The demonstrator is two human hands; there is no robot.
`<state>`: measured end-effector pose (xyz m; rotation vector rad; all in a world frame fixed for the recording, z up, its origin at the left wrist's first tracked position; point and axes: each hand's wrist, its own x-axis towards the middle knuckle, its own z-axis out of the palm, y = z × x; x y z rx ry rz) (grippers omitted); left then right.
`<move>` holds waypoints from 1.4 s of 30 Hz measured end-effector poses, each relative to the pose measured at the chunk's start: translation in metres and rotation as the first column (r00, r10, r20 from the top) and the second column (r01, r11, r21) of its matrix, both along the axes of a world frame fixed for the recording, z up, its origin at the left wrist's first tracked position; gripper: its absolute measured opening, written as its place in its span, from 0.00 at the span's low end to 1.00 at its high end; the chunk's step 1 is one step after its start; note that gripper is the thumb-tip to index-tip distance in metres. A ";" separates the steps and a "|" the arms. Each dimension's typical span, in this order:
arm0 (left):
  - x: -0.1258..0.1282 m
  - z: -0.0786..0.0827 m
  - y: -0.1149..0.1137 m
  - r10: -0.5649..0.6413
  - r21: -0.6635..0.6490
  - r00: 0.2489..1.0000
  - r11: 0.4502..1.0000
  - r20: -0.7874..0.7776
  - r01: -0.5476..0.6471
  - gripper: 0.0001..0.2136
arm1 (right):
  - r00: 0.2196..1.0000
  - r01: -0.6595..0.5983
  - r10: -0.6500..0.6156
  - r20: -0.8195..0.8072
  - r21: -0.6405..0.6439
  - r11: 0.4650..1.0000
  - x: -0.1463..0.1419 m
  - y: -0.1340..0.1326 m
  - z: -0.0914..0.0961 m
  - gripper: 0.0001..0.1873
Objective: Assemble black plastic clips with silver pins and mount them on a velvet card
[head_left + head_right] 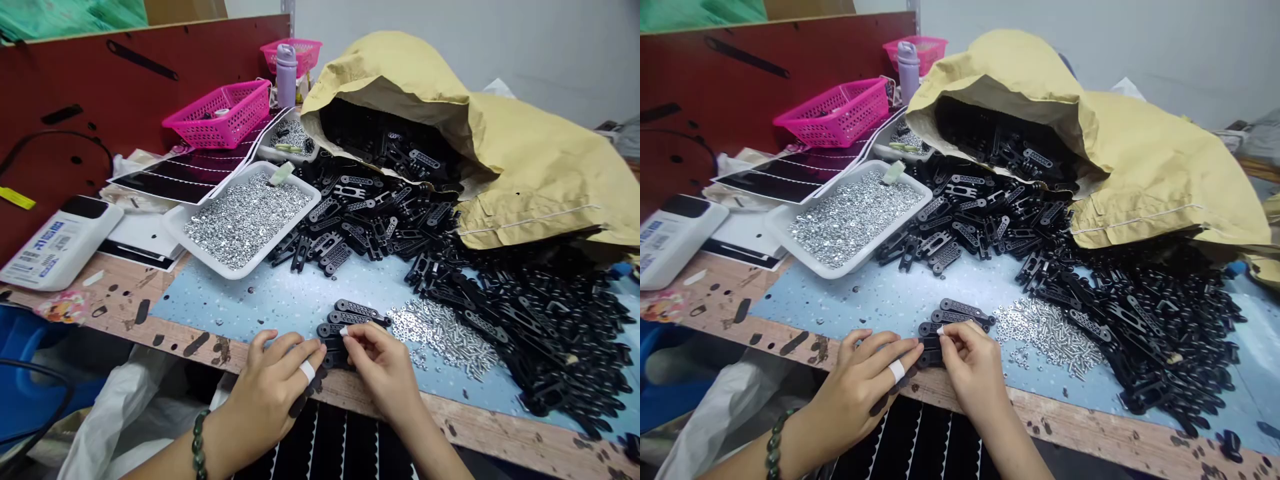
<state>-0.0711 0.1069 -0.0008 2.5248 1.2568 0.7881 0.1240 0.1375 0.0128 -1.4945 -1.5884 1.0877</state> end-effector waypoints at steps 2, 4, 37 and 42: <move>0.001 0.002 0.002 -0.006 -0.006 1.000 1.000 -0.011 0.006 0.23 | 0.994 -0.022 0.017 0.104 0.042 0.999 0.001 0.001 0.000 0.07; 0.002 0.006 0.004 -0.020 -0.019 0.999 1.000 -0.026 0.019 0.22 | 0.961 -0.051 0.023 0.276 0.095 0.994 0.004 0.002 0.000 0.03; 0.006 0.013 0.017 -0.004 0.010 0.998 1.000 -0.061 0.005 0.18 | 0.986 0.083 -0.108 -0.124 -0.188 0.979 0.006 0.015 -0.002 0.08; 0.009 0.014 0.020 0.001 -0.019 0.998 1.000 -0.066 -0.003 0.18 | 0.966 0.097 -0.143 -0.215 -0.208 0.973 0.007 0.014 -0.002 0.08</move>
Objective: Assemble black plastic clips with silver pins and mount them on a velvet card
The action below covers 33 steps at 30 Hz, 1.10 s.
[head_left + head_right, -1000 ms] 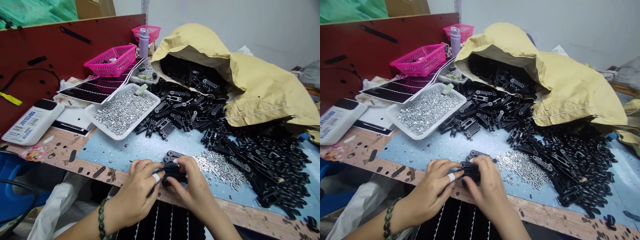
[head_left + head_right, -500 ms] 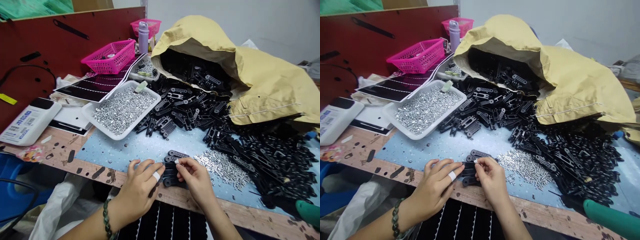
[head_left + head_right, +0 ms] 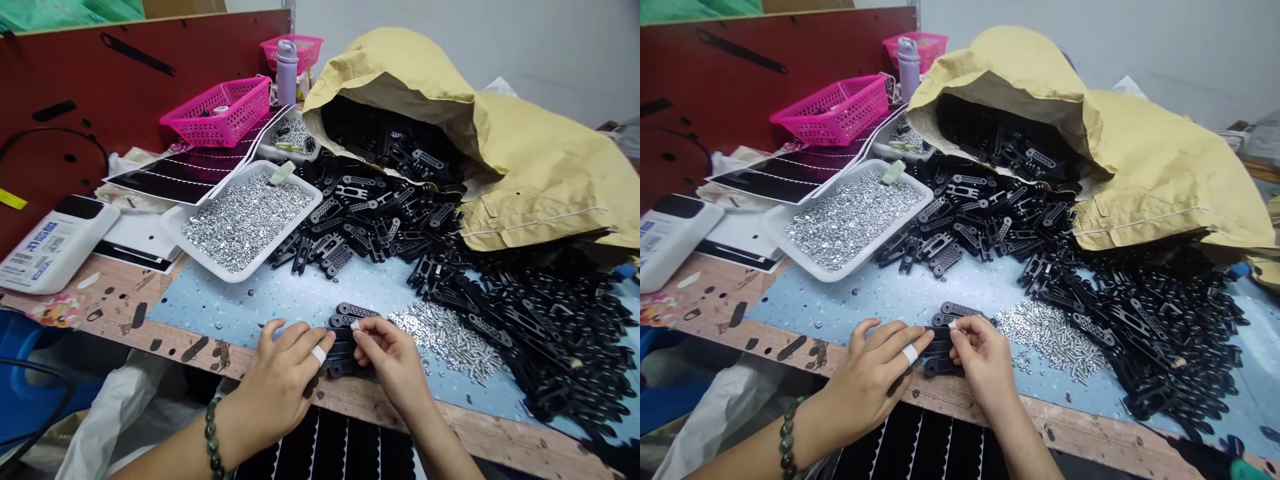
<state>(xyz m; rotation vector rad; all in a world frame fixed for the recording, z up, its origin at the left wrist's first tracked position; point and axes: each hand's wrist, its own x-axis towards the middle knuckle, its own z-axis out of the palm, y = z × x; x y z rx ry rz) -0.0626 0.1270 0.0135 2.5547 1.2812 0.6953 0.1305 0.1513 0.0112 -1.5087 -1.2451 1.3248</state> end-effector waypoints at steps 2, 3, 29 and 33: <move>0.000 0.001 0.000 -0.003 -0.010 1.000 1.000 -0.002 0.003 0.17 | 0.999 0.019 -0.019 -0.040 0.000 1.000 0.001 -0.001 0.000 0.08; 0.000 0.001 0.000 -0.005 -0.014 1.000 1.000 -0.003 0.005 0.17 | 0.998 0.024 -0.024 -0.055 -0.002 1.000 0.001 -0.001 0.000 0.08; 0.002 0.021 0.013 -0.015 -0.413 0.978 0.905 0.208 0.102 0.19 | 0.741 -0.623 0.339 0.579 0.406 0.668 -0.006 -0.012 0.032 0.13; 0.001 0.013 0.011 0.122 -0.480 0.954 0.877 0.274 0.025 0.21 | 0.858 -0.472 0.279 0.431 0.447 0.760 -0.001 -0.013 0.033 0.09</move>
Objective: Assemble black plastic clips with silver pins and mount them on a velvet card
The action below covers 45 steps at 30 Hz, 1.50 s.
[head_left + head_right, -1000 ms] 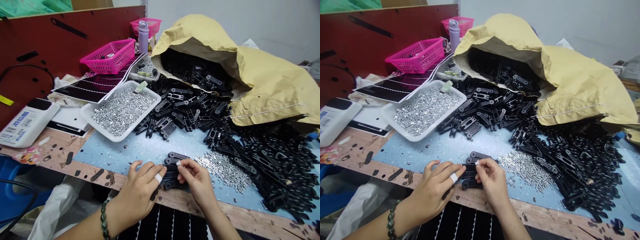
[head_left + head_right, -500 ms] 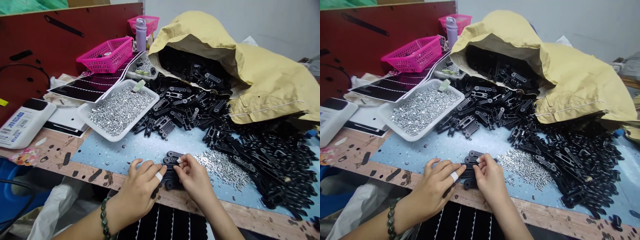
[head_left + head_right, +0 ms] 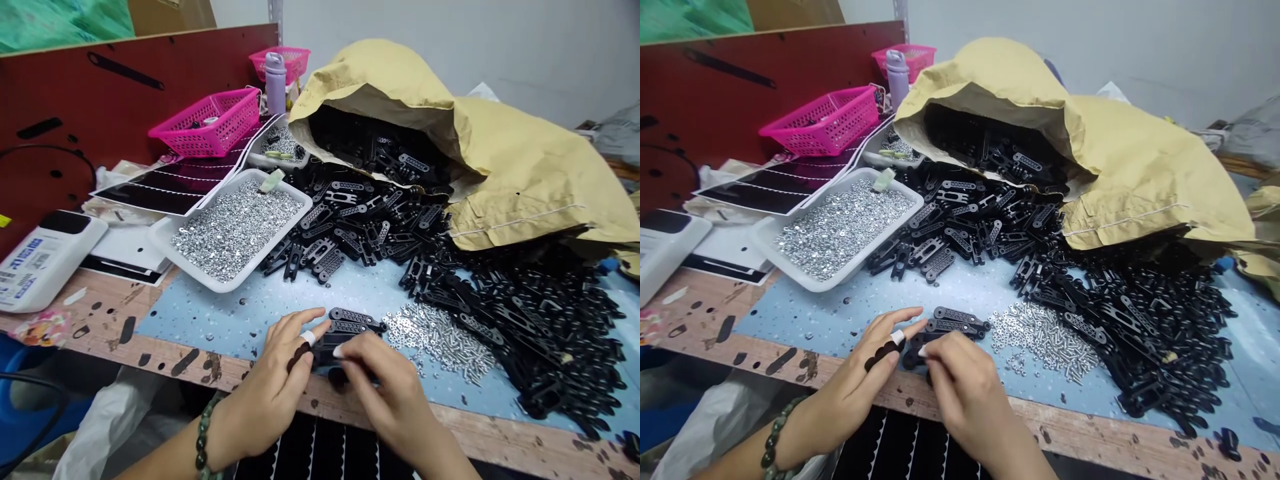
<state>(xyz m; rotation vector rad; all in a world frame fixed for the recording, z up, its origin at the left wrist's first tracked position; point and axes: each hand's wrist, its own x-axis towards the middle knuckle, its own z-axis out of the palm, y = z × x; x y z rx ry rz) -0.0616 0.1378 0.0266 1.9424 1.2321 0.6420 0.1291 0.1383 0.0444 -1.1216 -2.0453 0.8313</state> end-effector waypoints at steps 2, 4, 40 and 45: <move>0.001 -0.002 0.000 -0.016 -0.011 1.000 1.000 -0.003 0.016 0.21 | 0.996 0.081 -0.081 -0.030 0.002 0.997 0.003 0.002 -0.001 0.09; 0.002 -0.003 0.000 -0.052 0.005 0.999 0.999 -0.008 0.052 0.22 | 0.999 0.042 -0.043 0.020 0.048 0.998 0.002 0.005 -0.002 0.15; 0.009 -0.008 0.009 -0.082 0.347 0.925 0.912 -0.372 0.220 0.24 | 0.864 0.311 -0.475 -0.164 -0.568 0.762 0.017 0.026 -0.041 0.10; 0.015 -0.005 0.014 -0.081 0.335 0.942 0.922 -0.326 0.195 0.21 | 0.874 0.425 -0.485 -0.004 -0.475 0.770 0.015 0.030 -0.032 0.09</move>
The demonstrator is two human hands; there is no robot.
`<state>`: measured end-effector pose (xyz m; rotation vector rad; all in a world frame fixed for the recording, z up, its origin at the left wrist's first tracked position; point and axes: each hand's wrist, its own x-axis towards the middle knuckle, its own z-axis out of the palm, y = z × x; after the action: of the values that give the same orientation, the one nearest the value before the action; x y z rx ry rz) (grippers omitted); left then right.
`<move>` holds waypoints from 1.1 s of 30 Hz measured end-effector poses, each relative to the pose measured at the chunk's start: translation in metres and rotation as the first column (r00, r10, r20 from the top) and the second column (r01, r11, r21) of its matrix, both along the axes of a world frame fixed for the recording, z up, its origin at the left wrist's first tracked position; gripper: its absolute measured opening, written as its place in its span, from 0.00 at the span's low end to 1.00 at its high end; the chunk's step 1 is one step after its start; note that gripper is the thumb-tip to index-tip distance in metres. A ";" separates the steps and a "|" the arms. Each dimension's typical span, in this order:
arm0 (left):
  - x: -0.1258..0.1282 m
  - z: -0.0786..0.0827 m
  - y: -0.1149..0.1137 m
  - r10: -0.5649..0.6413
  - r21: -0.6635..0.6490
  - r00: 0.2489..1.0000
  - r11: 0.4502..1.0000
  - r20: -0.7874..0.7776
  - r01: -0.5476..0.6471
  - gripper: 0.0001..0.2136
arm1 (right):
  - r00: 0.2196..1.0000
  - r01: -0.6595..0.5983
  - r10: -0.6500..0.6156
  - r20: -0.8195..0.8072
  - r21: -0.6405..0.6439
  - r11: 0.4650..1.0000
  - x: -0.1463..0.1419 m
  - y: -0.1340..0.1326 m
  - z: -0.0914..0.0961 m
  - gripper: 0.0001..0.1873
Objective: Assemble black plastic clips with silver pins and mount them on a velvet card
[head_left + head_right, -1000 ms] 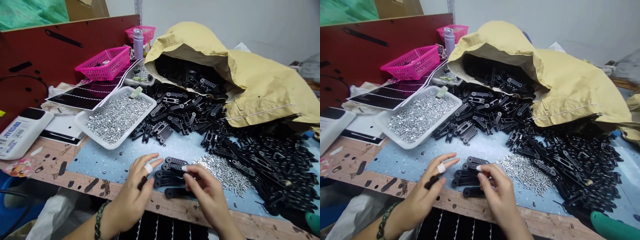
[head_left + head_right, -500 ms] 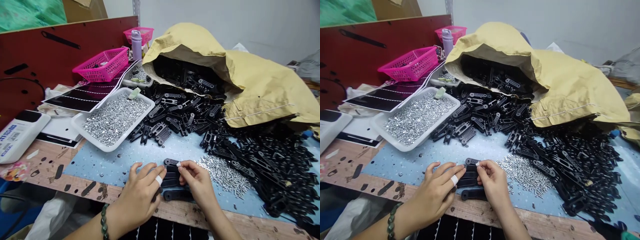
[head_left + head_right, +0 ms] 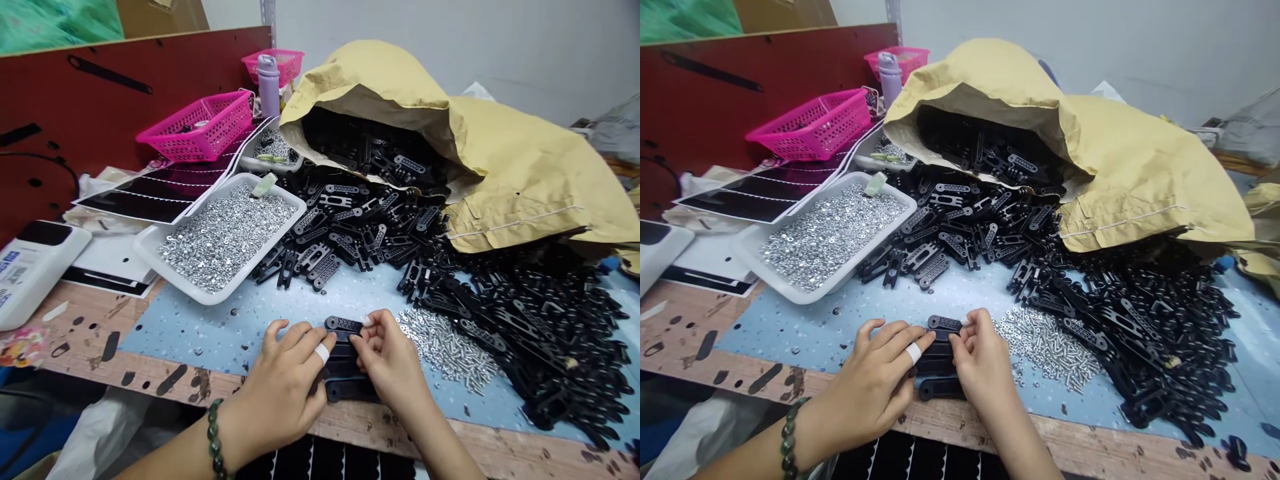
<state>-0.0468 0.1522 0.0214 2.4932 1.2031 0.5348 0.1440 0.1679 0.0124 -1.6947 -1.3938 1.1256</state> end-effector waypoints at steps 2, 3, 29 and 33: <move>0.001 0.001 0.002 -0.008 -0.006 1.000 1.000 -0.005 0.008 0.21 | 0.997 -0.016 0.017 0.081 -0.012 1.000 0.001 0.003 0.002 0.12; 0.001 0.001 0.003 -0.012 -0.005 1.000 1.000 -0.012 0.012 0.22 | 0.995 -0.033 0.035 0.093 -0.029 0.999 0.002 0.004 0.002 0.12; -0.005 0.026 0.013 0.018 -0.351 0.957 0.932 0.288 0.089 0.28 | 0.797 -0.604 0.408 0.446 0.557 0.571 -0.020 -0.012 0.041 0.17; -0.008 0.021 0.013 0.126 -0.416 0.923 0.909 0.363 0.040 0.26 | 0.867 -0.497 0.357 0.347 0.587 0.638 -0.019 -0.014 0.040 0.12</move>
<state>-0.0550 0.1649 0.0421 1.8967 1.0828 0.6608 0.1246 0.1537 0.0523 -0.9808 -2.0986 0.5472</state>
